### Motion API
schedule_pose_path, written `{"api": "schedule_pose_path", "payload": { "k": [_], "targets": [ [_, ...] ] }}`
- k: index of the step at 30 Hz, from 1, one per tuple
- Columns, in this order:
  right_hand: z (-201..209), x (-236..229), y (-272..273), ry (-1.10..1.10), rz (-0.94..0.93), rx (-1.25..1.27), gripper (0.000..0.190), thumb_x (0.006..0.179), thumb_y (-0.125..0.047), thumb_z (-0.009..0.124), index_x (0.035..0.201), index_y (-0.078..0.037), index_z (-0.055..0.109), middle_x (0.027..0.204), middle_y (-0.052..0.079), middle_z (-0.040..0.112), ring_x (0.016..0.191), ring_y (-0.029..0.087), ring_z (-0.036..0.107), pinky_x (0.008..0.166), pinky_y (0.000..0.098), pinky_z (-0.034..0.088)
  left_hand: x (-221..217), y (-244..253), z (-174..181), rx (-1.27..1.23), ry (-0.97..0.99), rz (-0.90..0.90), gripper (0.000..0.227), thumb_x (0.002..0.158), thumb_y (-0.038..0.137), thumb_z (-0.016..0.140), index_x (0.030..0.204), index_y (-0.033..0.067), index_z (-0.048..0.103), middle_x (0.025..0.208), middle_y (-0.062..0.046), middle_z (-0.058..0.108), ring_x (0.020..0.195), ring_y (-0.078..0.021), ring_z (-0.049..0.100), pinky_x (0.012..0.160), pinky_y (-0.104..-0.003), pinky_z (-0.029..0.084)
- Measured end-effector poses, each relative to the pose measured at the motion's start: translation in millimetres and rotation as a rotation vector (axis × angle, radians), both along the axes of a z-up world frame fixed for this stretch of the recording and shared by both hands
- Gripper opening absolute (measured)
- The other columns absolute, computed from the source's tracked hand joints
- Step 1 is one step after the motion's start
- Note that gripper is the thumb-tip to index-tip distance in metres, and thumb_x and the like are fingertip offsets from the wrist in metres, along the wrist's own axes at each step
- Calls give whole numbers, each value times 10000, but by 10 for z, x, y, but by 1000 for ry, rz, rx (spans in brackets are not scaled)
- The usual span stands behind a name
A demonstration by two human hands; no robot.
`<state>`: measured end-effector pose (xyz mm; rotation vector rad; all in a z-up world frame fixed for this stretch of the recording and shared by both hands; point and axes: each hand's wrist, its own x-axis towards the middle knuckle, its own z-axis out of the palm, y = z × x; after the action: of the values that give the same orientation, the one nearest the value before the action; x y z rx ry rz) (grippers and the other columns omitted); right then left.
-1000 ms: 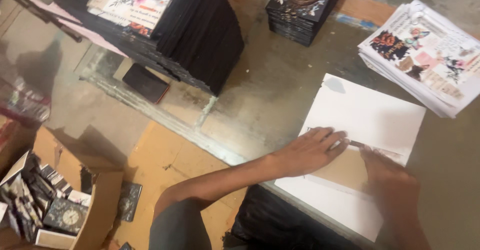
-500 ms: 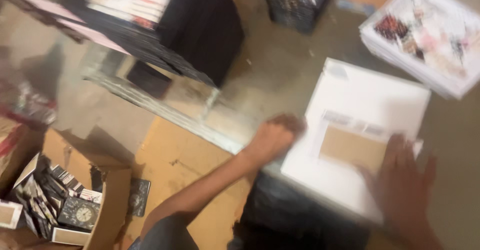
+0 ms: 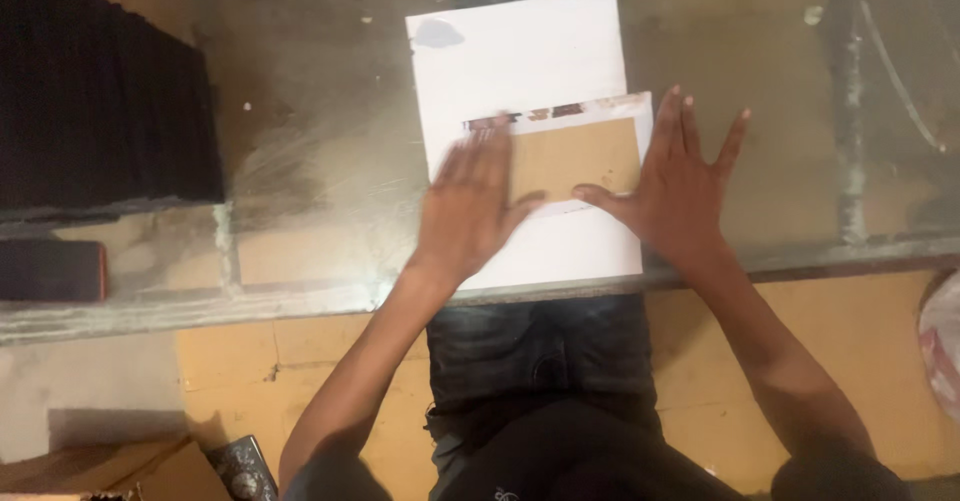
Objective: The person assembles diaries by placing a printed cover sheet over a blank white sheet, folding the edges over a central cardboard insert, and stacking the finished units. The person handles the covers, white sheets, and cardboard inserts by hand, repeating the folding and stacking process.
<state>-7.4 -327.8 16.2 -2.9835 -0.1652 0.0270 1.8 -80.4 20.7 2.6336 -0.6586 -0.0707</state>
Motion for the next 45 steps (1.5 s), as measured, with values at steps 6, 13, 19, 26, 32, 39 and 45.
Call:
{"api": "schedule_pose_path", "payload": {
  "k": [6, 13, 19, 26, 32, 39, 45],
  "targets": [
    [8, -2, 198, 93, -3, 120, 1488, 610, -869, 709, 1606, 59, 108, 1678, 315, 126, 1572, 447, 56, 1115, 788, -69, 64, 12, -44, -20, -124, 139, 644, 1027, 363, 568, 1474, -86, 457, 1410, -277, 543, 1322, -429, 523, 1137, -533, 398],
    [35, -183, 247, 109, -162, 253, 1536, 474, -648, 943, 1571, -34, 59, 1641, 319, -1, 1519, 441, -65, 1125, 735, -30, 608, -258, 323, 11, 349, 74, 428, 1097, 399, 561, 1077, 2, 718, 993, -222, 723, 966, -374, 685, 873, -498, 526],
    [-156, -284, -85, 237, -342, 1633, 1030, 848, -180, 771, 1632, -90, 109, 1570, 190, 447, 1334, 269, 548, 1025, 363, 512, 485, 228, 311, -502, 895, -225, 586, 994, 491, 557, 1281, -9, 663, 1040, -167, 729, 846, -234, 700, 736, -420, 606],
    [-379, 171, -48, 321, -318, 1511, 488, 1107, -388, 434, 1211, 27, 668, 971, 97, 754, 782, 117, 712, 690, 263, 570, 177, -9, -233, -1019, 815, 463, 669, 1014, 524, 485, 1395, -18, 577, 1293, -140, 640, 1100, -177, 574, 921, -337, 498],
    [-383, 388, 40, 351, -232, 1636, 355, 1082, -298, 585, 1042, 34, 706, 904, 73, 751, 757, 97, 687, 700, 255, 565, 140, -219, -369, -1489, 734, 464, 599, 1105, 429, 474, 1353, -97, 620, 971, -85, 720, 837, -88, 632, 776, -243, 535],
    [-431, 427, 14, 349, -231, 1488, 212, 1036, -162, 686, 1073, 41, 734, 922, 56, 740, 776, 67, 643, 692, 238, 515, 93, -295, -245, -1429, 680, 617, 435, 1080, 319, 522, 1221, -44, 716, 597, 69, 543, 437, 5, 388, 378, -213, 316],
    [-383, 509, -11, 504, -246, 1483, 235, 1002, -171, 665, 1120, 28, 706, 990, 47, 766, 847, 85, 699, 778, 267, 585, 170, -262, -331, -1527, 716, 574, 303, 1034, 189, 682, 1097, -103, 730, 810, -34, 730, 617, -44, 570, 550, -236, 464]
  ]
}}
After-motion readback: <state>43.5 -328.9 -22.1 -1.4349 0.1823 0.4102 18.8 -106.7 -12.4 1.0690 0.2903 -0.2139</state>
